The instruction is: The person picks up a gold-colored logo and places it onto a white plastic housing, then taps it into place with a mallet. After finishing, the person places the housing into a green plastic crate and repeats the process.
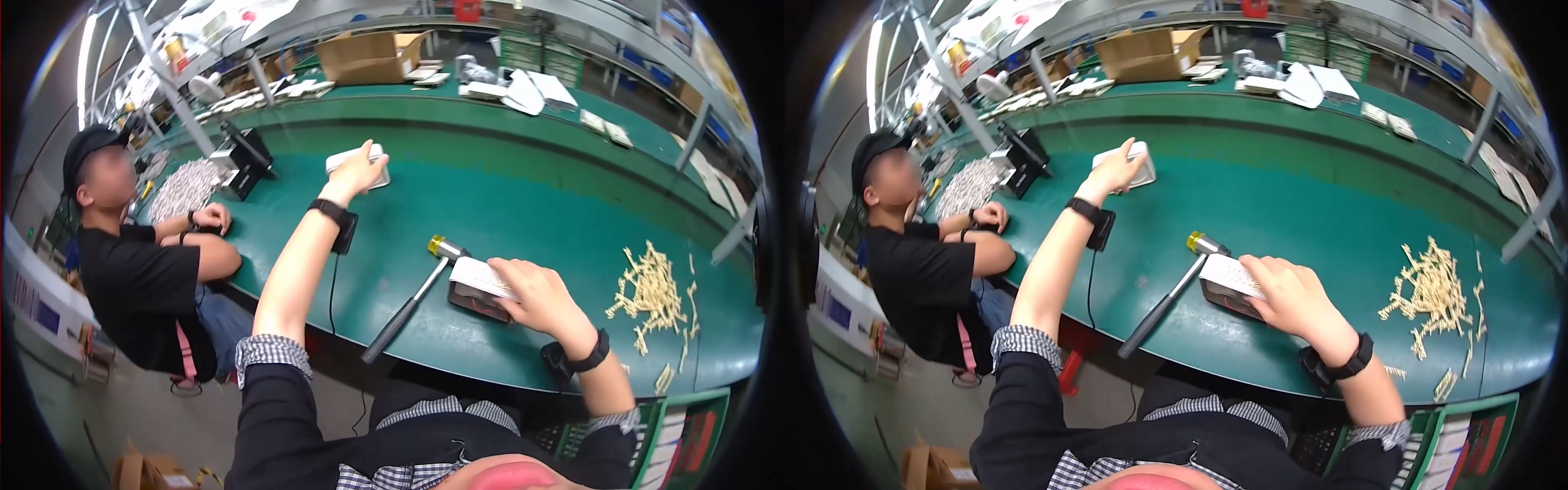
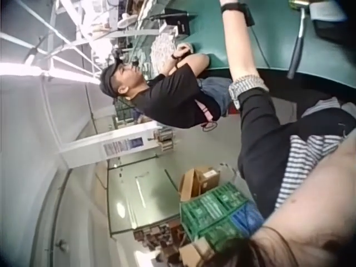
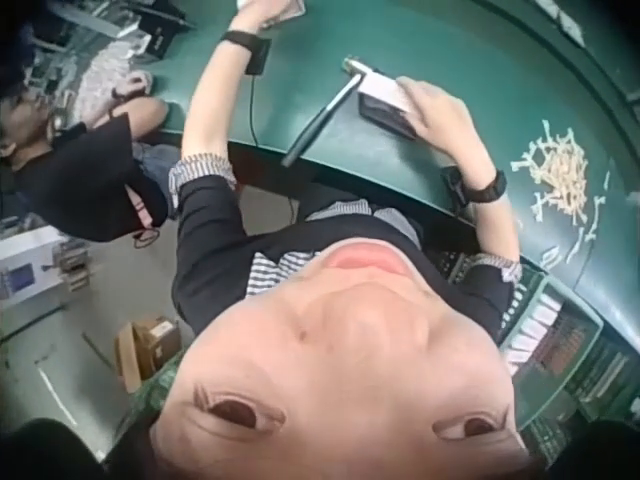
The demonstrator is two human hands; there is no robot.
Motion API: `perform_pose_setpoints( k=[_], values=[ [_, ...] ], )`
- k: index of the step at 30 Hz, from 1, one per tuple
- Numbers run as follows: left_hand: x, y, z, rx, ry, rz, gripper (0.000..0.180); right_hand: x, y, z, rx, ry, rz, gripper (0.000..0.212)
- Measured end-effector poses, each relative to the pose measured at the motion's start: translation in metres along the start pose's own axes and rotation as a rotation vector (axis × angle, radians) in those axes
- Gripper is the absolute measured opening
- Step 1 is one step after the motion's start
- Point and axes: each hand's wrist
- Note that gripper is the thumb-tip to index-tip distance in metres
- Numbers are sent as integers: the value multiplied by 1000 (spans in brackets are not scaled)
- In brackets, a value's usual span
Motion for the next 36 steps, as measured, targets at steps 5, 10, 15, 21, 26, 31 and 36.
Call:
perform_pose_setpoints(
  k=[5,10,15,21,26,31,36],
  values=[
    [-44,66,-77,-113,579,-25,42,-5,-85,-37,217,-98,-240,58],
    [-93,60,-136,75,-219,-267,63,79,-215,-62,410,358,15,56],
    [-84,84,-44,295,-395,-318,69,273,-322,-120,859,900,1136,47],
    [-102,88,-134,280,-308,-409,57,471,-408,-139,1730,1708,1029,71],
    [-94,91,-148,176,-129,-446,40,586,-396,-213,1775,2286,845,64],
    [-72,68,-121,-286,375,-325,53,683,-366,-288,1698,2390,617,60],
    [-29,54,-37,-418,524,-142,50,746,-331,-319,1052,2560,724,62]
  ],
)
Point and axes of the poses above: each hand's wrist, its own x-axis away from the middle knuckle, its own y-axis out of the palm, z = x × y, and after that the axes turned 14 degrees about z, right-handed
